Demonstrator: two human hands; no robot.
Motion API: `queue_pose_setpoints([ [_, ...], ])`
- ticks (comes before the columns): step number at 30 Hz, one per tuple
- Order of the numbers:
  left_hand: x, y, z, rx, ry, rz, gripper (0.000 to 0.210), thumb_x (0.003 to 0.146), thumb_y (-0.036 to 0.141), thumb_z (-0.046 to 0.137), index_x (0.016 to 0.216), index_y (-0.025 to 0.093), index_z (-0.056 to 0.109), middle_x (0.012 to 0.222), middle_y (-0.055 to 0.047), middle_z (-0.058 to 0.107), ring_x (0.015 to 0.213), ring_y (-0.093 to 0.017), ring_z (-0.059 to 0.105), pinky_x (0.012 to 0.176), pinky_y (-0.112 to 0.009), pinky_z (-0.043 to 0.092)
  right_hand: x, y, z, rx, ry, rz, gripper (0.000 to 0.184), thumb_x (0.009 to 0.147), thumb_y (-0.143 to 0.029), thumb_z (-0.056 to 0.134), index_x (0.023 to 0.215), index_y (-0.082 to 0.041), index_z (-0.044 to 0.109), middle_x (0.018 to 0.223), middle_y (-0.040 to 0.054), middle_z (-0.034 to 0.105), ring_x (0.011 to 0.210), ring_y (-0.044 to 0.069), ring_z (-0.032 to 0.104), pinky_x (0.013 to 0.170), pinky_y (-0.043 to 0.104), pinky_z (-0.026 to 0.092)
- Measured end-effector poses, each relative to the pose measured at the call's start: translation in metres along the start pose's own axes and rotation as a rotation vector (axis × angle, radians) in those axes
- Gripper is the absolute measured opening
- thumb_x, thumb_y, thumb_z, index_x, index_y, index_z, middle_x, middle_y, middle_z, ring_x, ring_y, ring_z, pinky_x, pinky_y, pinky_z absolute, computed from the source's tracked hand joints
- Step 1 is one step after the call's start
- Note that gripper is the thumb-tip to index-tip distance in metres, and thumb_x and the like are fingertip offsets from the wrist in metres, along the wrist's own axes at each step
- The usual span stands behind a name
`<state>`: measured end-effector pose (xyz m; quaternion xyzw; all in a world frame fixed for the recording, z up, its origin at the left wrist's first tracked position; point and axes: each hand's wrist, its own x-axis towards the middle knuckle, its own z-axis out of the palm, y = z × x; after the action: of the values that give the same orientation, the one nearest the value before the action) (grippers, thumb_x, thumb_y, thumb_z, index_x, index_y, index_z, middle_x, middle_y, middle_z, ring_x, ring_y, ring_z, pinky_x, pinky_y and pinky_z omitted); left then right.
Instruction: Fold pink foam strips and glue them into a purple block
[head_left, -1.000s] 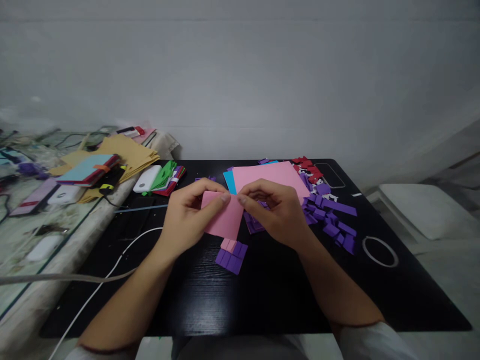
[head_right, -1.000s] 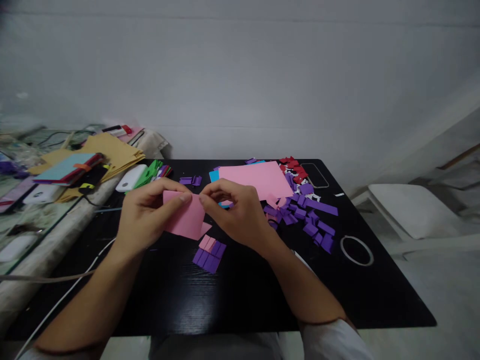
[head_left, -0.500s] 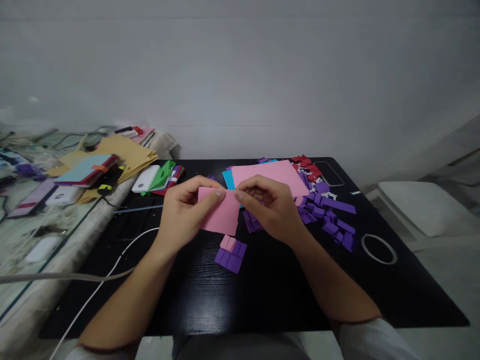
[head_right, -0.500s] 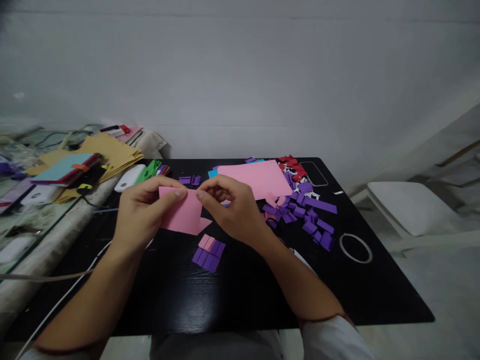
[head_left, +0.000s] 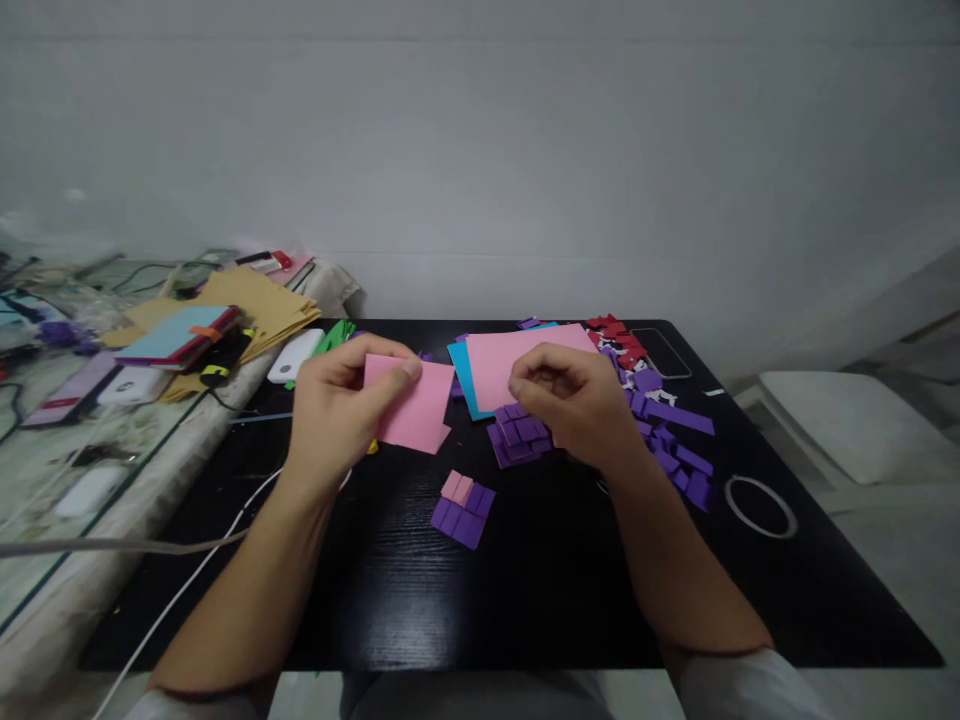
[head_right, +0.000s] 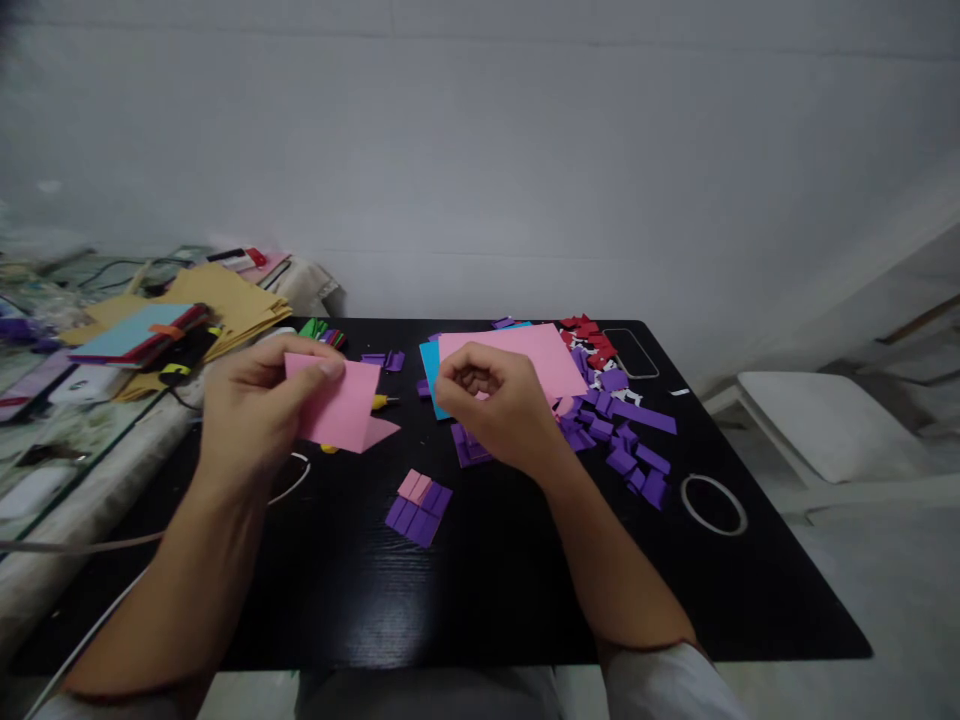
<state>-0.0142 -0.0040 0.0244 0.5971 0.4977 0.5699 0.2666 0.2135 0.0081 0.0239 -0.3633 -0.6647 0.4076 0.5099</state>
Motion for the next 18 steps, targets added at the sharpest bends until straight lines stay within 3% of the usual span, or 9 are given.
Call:
queue_pose_setpoints([
  [3, 0.0, 0.0, 0.001, -0.012, -0.022, -0.007, 0.008, 0.083, 0.027, 0.078, 0.078, 0.021, 0.079, 0.073, -0.001, 0.073, 0.062, -0.013, 0.061, 0.054, -0.023, 0.047, 0.0, 0.001, 0.003, 0.058, 0.038, -0.002, 0.008, 0.084, -0.021, 0.072, 0.077, -0.02, 0.069, 0.07, -0.0026, 0.064, 0.062, 0.011, 0.057, 0.057, 0.025, 0.046],
  [6, -0.005, 0.002, 0.008, -0.064, -0.114, -0.013, 0.007, 0.084, 0.028, 0.079, 0.081, 0.022, 0.08, 0.077, -0.001, 0.076, 0.064, -0.014, 0.064, 0.056, -0.024, 0.05, -0.004, 0.005, 0.014, 0.128, -0.029, 0.0, 0.014, 0.086, -0.031, 0.079, 0.091, -0.02, 0.072, 0.085, 0.0013, 0.071, 0.076, 0.014, 0.066, 0.069, 0.027, 0.055],
  [8, -0.006, 0.003, 0.012, -0.097, -0.163, -0.02, 0.006, 0.084, 0.028, 0.079, 0.081, 0.023, 0.08, 0.076, -0.001, 0.077, 0.063, -0.014, 0.065, 0.057, -0.025, 0.05, -0.006, 0.008, 0.02, 0.148, -0.043, 0.002, 0.016, 0.088, -0.034, 0.08, 0.091, -0.021, 0.071, 0.085, 0.0014, 0.072, 0.077, 0.014, 0.067, 0.07, 0.028, 0.056],
  [15, -0.004, 0.001, 0.015, -0.094, -0.356, 0.06, 0.003, 0.084, 0.023, 0.078, 0.082, 0.021, 0.079, 0.078, -0.002, 0.078, 0.071, -0.015, 0.069, 0.067, -0.026, 0.053, -0.007, 0.009, 0.021, 0.054, -0.083, -0.049, 0.006, 0.089, -0.023, 0.073, 0.085, -0.02, 0.07, 0.078, -0.0009, 0.07, 0.071, 0.013, 0.065, 0.068, 0.027, 0.054],
  [18, -0.006, 0.0, 0.015, -0.065, -0.382, 0.07, 0.004, 0.087, 0.023, 0.077, 0.085, 0.021, 0.08, 0.082, -0.002, 0.079, 0.074, -0.016, 0.07, 0.07, -0.027, 0.054, -0.006, 0.008, 0.016, -0.014, -0.12, -0.025, 0.005, 0.089, -0.021, 0.071, 0.083, -0.02, 0.069, 0.076, -0.0018, 0.069, 0.069, 0.012, 0.063, 0.067, 0.026, 0.052],
])
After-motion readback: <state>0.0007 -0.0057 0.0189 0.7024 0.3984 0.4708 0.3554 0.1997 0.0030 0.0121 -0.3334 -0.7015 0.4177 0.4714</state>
